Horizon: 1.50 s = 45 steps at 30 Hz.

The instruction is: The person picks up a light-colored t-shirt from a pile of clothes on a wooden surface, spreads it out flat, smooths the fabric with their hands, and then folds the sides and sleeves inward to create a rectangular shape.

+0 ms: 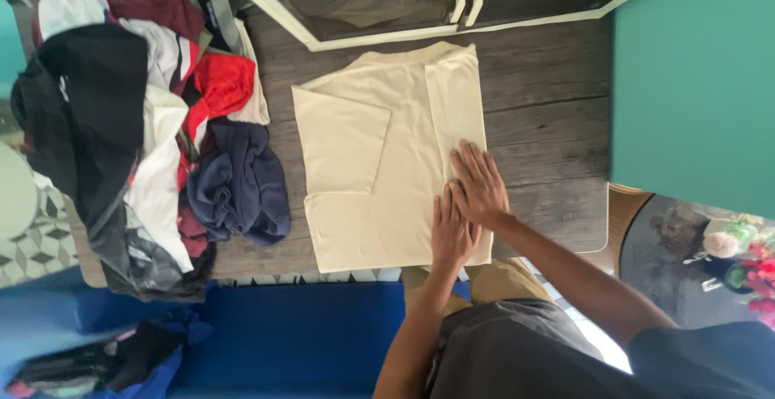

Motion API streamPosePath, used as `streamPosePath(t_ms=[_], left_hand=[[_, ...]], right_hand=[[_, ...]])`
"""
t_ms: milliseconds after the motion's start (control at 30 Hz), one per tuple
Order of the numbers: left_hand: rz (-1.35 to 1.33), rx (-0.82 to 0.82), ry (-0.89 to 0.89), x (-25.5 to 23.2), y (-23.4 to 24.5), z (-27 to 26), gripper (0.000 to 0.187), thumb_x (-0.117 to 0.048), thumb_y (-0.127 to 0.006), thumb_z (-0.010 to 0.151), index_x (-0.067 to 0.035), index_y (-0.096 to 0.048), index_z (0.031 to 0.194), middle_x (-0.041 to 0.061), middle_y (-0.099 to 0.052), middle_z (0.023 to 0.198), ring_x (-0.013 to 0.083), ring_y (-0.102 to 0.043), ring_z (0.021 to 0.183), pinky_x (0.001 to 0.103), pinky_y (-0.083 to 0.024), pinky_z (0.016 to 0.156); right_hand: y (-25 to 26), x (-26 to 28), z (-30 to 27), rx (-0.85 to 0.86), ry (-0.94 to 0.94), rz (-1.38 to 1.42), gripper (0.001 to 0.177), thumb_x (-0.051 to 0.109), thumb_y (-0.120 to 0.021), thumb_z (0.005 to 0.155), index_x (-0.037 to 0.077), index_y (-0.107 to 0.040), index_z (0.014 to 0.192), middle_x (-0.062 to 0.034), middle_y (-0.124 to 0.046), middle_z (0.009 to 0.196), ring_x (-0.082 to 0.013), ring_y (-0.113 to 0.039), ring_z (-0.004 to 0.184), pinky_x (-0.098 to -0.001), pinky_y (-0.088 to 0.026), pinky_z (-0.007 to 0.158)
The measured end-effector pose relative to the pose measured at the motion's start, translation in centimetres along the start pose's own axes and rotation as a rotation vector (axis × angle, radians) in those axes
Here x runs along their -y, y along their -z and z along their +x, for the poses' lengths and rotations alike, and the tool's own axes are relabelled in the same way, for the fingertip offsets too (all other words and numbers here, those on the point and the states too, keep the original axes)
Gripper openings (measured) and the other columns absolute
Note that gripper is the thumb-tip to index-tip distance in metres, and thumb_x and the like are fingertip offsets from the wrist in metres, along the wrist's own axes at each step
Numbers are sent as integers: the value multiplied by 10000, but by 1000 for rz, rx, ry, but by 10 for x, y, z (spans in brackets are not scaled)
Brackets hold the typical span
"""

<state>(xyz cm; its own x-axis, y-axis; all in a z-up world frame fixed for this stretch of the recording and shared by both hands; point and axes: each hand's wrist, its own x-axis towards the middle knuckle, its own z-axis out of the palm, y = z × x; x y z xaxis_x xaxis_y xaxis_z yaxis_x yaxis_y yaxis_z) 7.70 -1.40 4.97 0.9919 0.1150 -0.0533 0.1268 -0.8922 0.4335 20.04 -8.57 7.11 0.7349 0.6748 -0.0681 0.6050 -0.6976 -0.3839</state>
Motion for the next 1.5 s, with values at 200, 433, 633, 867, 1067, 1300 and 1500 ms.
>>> streamPosePath(t_ms=[200, 433, 633, 867, 1067, 1300, 1500], left_hand=[[21, 27, -60, -1, -1, -63, 702, -397, -487, 1036, -9, -328, 1599, 189, -274, 1683, 347, -246, 1566, 519, -195, 1264], [143, 100, -207, 15, 18, -115, 713, -362, -512, 1011, -26, -321, 1610, 134, -279, 1696, 312, -250, 1556, 482, -206, 1275], [315, 199, -306, 17, 37, -116, 769, -276, -613, 919, -3, -324, 1578, 166, -246, 1678, 323, -238, 1566, 493, -204, 1272], [110, 170, -314, 30, 38, -133, 823, -161, -693, 826, -35, -360, 1569, 159, -265, 1669, 333, -256, 1546, 510, -215, 1247], [42, 170, -263, 65, 43, -147, 740, -136, -678, 838, -72, -414, 1528, 179, -273, 1652, 350, -251, 1535, 562, -213, 1222], [36, 92, -178, 115, 63, -159, 707, -104, -656, 842, -113, -458, 1521, 140, -284, 1665, 310, -260, 1541, 545, -225, 1222], [-142, 69, -67, 126, 75, -153, 570, -68, -657, 849, -85, -539, 1407, 196, -398, 1592, 367, -372, 1473, 491, -316, 1207]], right_hand=[[3, -28, 88, -22, 9, -114, 766, 433, -482, 1029, 18, -239, 1624, -195, -196, 1693, -329, -167, 1570, -524, -166, 1257], [-10, -2, 74, -117, -115, -130, 743, 389, -522, 1036, -33, -289, 1601, -221, -255, 1672, -351, -234, 1561, -523, -197, 1262], [-24, 50, -83, -289, -118, 17, 585, 235, -524, 993, 24, -458, 1535, -224, -374, 1632, -374, -336, 1524, -534, -252, 1256], [-37, 81, -190, -281, -225, -19, 601, 268, -518, 976, 54, -437, 1532, -198, -351, 1629, -366, -328, 1509, -532, -260, 1224], [-42, 94, -194, -330, -284, -16, 612, 227, -547, 948, 37, -446, 1520, -201, -351, 1637, -380, -338, 1507, -530, -267, 1222], [-36, 104, -192, -351, -294, -14, 620, 179, -599, 892, 12, -477, 1476, -220, -396, 1599, -405, -369, 1477, -526, -315, 1198], [-38, 98, -186, -373, -295, 14, 613, 163, -634, 846, 11, -514, 1428, -209, -439, 1560, -405, -400, 1451, -520, -336, 1181]])
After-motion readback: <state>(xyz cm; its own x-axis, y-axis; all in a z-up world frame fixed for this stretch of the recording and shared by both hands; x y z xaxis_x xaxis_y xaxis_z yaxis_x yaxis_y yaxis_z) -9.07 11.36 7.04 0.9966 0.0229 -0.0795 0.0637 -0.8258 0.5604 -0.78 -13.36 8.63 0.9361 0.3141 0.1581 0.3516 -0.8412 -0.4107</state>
